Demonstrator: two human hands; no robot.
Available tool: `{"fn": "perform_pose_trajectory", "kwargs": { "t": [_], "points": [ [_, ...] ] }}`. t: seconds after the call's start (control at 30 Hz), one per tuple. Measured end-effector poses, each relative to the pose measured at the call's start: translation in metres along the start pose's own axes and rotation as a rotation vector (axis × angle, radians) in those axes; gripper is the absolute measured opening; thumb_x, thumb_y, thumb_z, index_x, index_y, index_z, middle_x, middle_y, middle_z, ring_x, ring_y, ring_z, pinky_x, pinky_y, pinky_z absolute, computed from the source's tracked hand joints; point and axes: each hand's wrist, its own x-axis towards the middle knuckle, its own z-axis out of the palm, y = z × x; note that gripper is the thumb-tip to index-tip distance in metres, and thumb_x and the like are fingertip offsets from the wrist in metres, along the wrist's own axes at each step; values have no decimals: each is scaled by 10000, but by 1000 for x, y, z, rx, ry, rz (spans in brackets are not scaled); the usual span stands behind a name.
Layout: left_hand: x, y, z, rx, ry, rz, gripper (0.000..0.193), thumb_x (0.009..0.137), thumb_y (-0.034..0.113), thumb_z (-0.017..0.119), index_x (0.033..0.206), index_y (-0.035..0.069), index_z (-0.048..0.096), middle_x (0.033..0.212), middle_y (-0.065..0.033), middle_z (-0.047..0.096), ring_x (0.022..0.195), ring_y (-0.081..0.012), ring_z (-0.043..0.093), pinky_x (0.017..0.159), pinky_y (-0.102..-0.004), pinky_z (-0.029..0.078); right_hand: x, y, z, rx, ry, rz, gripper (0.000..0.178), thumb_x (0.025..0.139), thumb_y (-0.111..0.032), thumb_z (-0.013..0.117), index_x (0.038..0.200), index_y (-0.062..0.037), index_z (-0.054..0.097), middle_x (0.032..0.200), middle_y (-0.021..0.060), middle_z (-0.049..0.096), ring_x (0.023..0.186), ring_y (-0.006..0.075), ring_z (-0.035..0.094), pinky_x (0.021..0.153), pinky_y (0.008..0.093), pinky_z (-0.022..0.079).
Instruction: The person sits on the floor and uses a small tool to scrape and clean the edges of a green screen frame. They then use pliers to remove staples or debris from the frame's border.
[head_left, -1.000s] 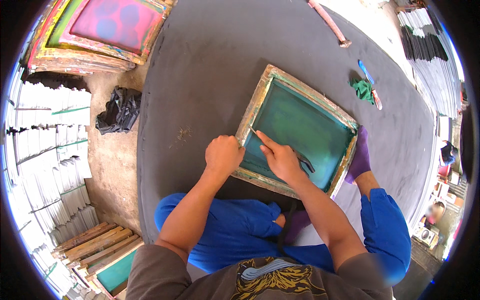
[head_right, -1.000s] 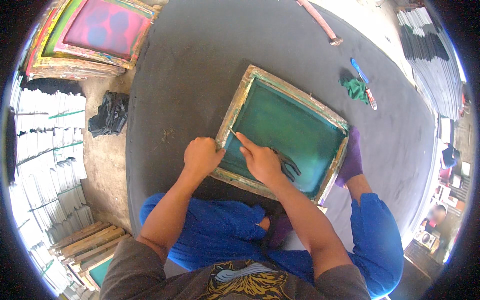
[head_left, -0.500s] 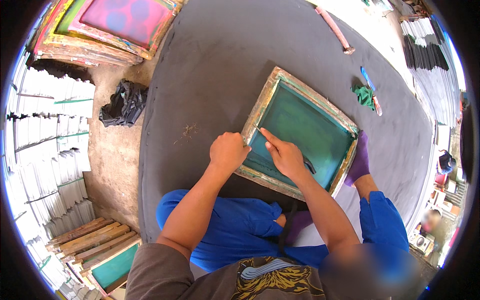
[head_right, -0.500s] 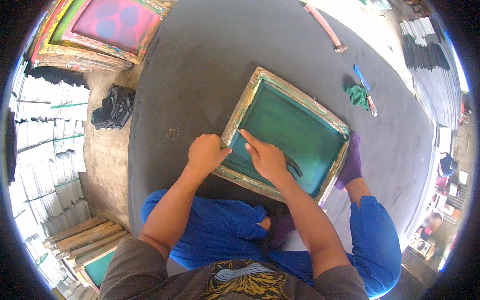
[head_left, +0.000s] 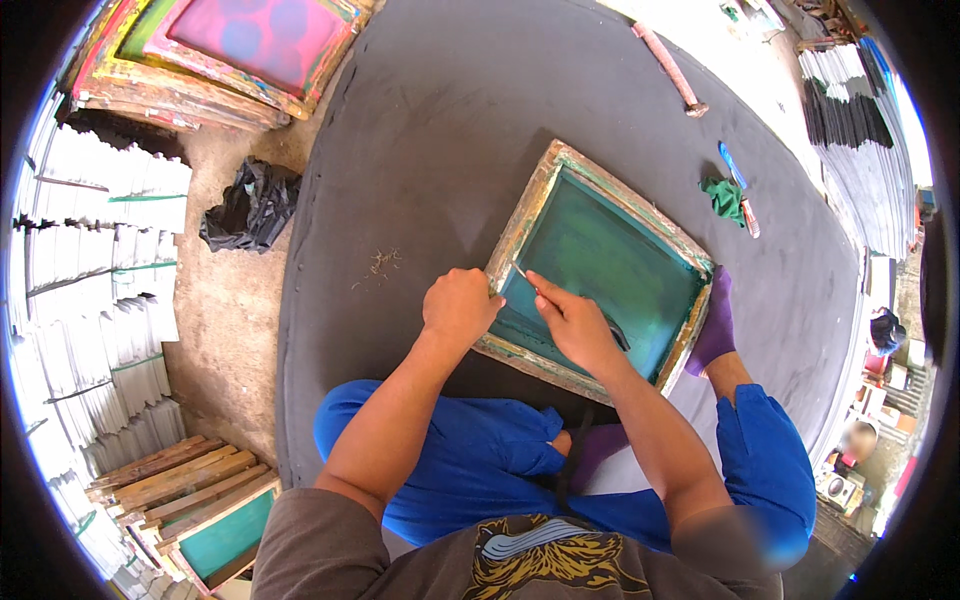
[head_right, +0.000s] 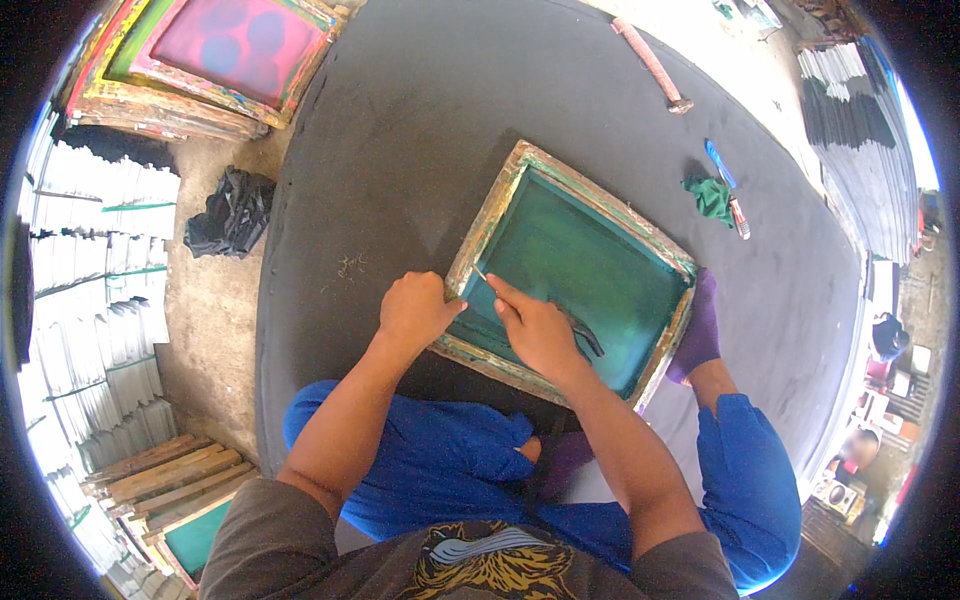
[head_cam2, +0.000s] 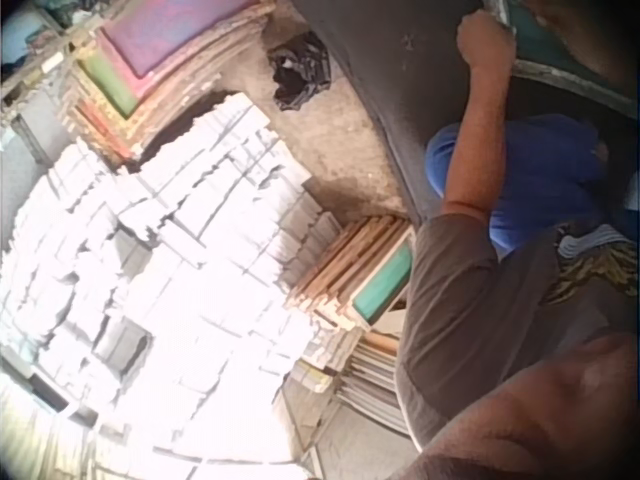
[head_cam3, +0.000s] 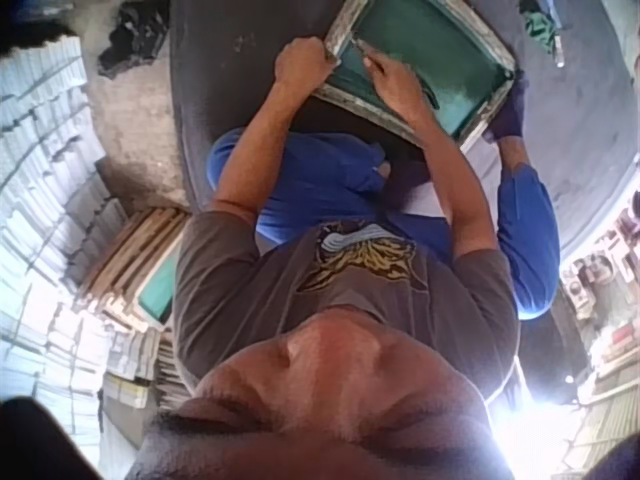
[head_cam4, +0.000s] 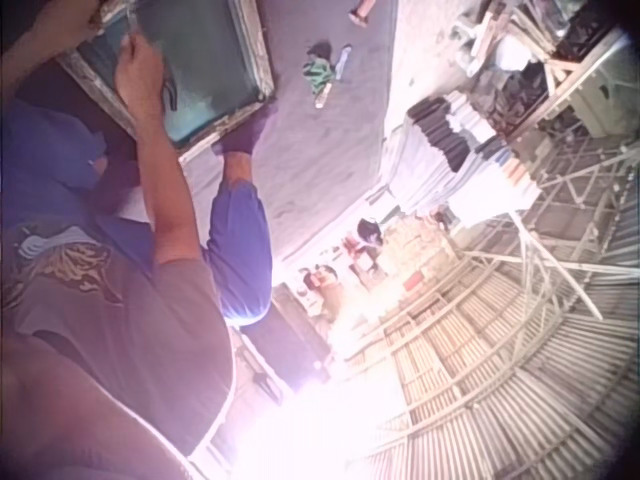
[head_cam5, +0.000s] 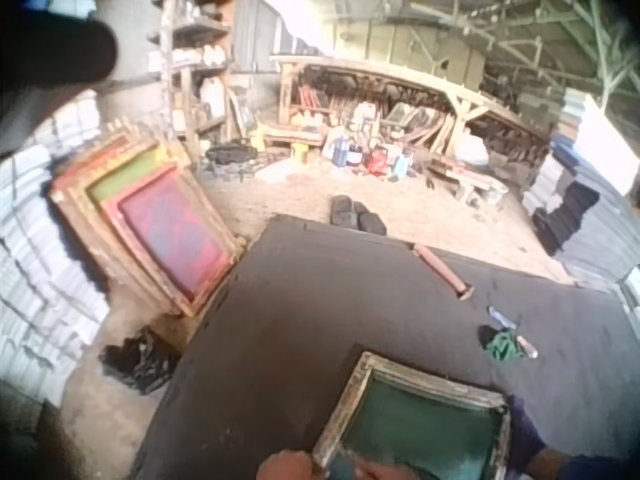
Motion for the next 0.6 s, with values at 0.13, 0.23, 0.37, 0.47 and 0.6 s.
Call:
{"fn": "perform_pose_trajectory", "kwargs": {
  "t": [0.13,0.23,0.37,0.47,0.6],
  "points": [
    [-3,2,0,11,5,-22,411,822,382,850,876,-20,785,894,-269,752,877,-443,755,794,-507,610,-7,-22,-4,-134,-4,83,426,1079,-379,513,1502,-362,556,987,209,755,903,468,719,833,554,581],
    [-4,4,-3,10,-10,-37,413,827,387,849,885,-17,786,900,-269,753,886,-441,757,794,-508,611,-6,-21,0,-177,47,31,423,1079,-373,514,1498,-344,562,953,209,756,879,467,722,820,568,583],
    [-3,3,-3,4,-23,-43,411,835,387,848,915,-12,788,914,-265,756,901,-437,759,797,-503,614,-7,-34,-3,-266,11,78,419,1082,-364,503,1496,-337,564,915,224,749,849,472,722,795,580,583],
    [-5,12,-15,50,-92,-92,343,880,340,825,1000,21,788,994,-218,774,976,-393,764,825,-472,624,-8,-33,-3,-290,21,69,418,1084,-364,498,1495,-327,565,901,228,746,838,476,720,786,585,581],
    [-4,9,-11,37,-95,-70,337,881,335,824,1001,22,790,995,-216,774,979,-392,763,816,-473,624,-10,-32,-3,-265,15,78,421,1087,-363,490,1500,-325,560,877,234,741,829,479,719,765,592,576]
  ]
}}
